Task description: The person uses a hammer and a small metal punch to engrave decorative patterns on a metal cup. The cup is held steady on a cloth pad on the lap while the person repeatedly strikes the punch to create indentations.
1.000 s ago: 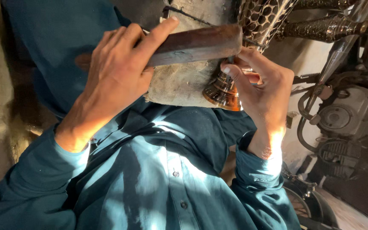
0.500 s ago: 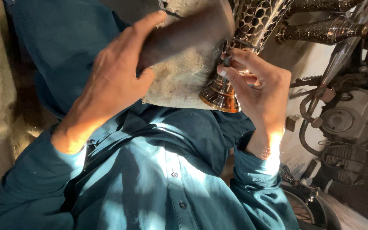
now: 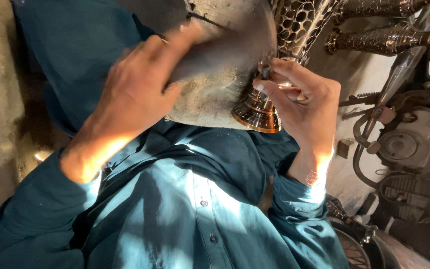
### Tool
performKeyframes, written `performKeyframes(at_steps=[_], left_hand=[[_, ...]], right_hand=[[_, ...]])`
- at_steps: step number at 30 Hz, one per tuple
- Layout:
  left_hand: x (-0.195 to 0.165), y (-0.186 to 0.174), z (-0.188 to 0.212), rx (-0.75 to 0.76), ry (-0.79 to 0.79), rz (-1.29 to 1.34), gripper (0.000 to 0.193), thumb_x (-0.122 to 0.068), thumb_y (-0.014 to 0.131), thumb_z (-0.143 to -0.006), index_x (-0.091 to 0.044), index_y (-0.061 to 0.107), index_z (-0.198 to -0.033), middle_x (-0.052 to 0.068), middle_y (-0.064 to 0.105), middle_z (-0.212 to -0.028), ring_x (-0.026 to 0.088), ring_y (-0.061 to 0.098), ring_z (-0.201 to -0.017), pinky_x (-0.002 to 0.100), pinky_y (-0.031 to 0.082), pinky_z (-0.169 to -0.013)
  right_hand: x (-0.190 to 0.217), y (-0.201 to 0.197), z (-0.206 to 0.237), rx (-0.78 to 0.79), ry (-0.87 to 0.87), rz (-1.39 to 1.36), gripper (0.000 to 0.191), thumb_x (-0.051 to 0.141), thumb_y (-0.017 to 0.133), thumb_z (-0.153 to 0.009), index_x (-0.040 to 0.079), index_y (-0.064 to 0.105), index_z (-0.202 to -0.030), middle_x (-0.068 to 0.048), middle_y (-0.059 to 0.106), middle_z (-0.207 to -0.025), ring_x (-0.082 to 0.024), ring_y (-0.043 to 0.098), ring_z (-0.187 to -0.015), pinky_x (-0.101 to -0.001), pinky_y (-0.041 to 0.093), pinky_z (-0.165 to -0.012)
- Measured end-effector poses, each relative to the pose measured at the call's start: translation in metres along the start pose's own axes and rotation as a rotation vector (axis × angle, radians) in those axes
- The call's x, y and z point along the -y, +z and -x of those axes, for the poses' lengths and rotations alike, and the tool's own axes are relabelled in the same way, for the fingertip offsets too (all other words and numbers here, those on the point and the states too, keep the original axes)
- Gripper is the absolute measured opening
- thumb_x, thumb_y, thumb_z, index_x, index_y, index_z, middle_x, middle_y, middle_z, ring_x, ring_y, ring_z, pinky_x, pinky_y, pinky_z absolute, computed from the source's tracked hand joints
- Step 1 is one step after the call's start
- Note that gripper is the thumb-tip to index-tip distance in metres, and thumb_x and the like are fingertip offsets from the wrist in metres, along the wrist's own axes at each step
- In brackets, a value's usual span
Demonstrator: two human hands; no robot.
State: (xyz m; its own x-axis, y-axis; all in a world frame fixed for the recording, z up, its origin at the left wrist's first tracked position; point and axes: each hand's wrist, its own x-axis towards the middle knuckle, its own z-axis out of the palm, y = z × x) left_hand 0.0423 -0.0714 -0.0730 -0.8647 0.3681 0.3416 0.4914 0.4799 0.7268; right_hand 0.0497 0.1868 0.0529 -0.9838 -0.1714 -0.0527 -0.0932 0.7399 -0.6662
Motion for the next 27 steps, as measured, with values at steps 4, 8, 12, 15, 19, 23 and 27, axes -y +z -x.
performKeyframes(at_steps=[4,8,12,15,19,23,27], left_hand=[[-0.004,-0.002,-0.002,0.000,-0.084,0.050,0.075,0.001,0.073,-0.092,-0.017,0.041,-0.157,0.011,0.058,-0.109,0.030,0.063,-0.100,0.047,0.052,-0.094],[-0.011,-0.006,-0.007,0.033,-0.019,-0.083,0.079,0.001,0.074,-0.088,-0.020,0.044,-0.157,0.010,0.056,-0.098,0.030,0.064,-0.093,0.048,0.052,-0.094],[-0.019,-0.010,-0.012,0.021,-0.086,0.063,0.078,0.001,0.075,-0.089,-0.017,0.042,-0.157,0.012,0.057,-0.106,0.032,0.063,-0.098,0.047,0.051,-0.092],[-0.023,-0.013,-0.015,0.055,-0.069,-0.051,0.082,0.000,0.076,-0.087,-0.020,0.042,-0.159,0.012,0.057,-0.100,0.032,0.064,-0.094,0.048,0.053,-0.092],[-0.029,-0.014,-0.016,0.001,-0.059,0.200,0.078,-0.001,0.073,-0.090,-0.016,0.034,-0.156,0.015,0.059,-0.126,0.035,0.065,-0.113,0.044,0.054,-0.099],[-0.033,-0.013,-0.022,0.044,-0.023,-0.072,0.080,-0.001,0.076,-0.093,-0.021,0.038,-0.160,0.014,0.056,-0.110,0.034,0.064,-0.104,0.047,0.055,-0.097],[-0.042,-0.013,-0.023,0.069,-0.036,-0.078,0.079,0.001,0.074,-0.091,-0.020,0.040,-0.160,0.014,0.057,-0.111,0.033,0.064,-0.106,0.046,0.054,-0.099]], right_hand=[[-0.006,-0.003,0.001,0.032,0.011,-0.070,0.027,-0.010,0.069,-0.101,-0.006,0.068,-0.128,-0.015,0.076,-0.118,-0.022,0.078,-0.109,-0.0271,0.068,-0.085],[-0.009,-0.007,0.005,0.049,0.003,-0.110,0.031,-0.012,0.067,-0.101,-0.007,0.068,-0.131,-0.017,0.075,-0.122,-0.022,0.076,-0.111,-0.0277,0.066,-0.086],[-0.011,-0.009,0.002,0.004,0.006,-0.098,0.029,-0.010,0.073,-0.098,-0.006,0.067,-0.126,-0.015,0.075,-0.114,-0.021,0.077,-0.105,-0.0280,0.067,-0.085],[-0.011,-0.013,0.002,0.023,0.002,-0.095,0.028,-0.010,0.073,-0.097,-0.006,0.070,-0.125,-0.016,0.077,-0.112,-0.021,0.077,-0.103,-0.0284,0.067,-0.087],[-0.012,-0.019,0.005,0.024,0.033,-0.093,0.026,-0.010,0.073,-0.096,-0.007,0.071,-0.122,-0.016,0.078,-0.110,-0.020,0.078,-0.103,-0.0279,0.066,-0.084],[-0.022,-0.021,0.006,-0.013,-0.019,-0.116,0.026,-0.009,0.076,-0.095,-0.009,0.070,-0.120,-0.017,0.076,-0.107,-0.020,0.077,-0.101,-0.0285,0.068,-0.084],[-0.034,-0.025,0.008,-0.013,-0.071,-0.159,0.027,-0.008,0.077,-0.097,-0.009,0.068,-0.122,-0.019,0.075,-0.114,-0.022,0.077,-0.104,-0.0288,0.069,-0.085]])
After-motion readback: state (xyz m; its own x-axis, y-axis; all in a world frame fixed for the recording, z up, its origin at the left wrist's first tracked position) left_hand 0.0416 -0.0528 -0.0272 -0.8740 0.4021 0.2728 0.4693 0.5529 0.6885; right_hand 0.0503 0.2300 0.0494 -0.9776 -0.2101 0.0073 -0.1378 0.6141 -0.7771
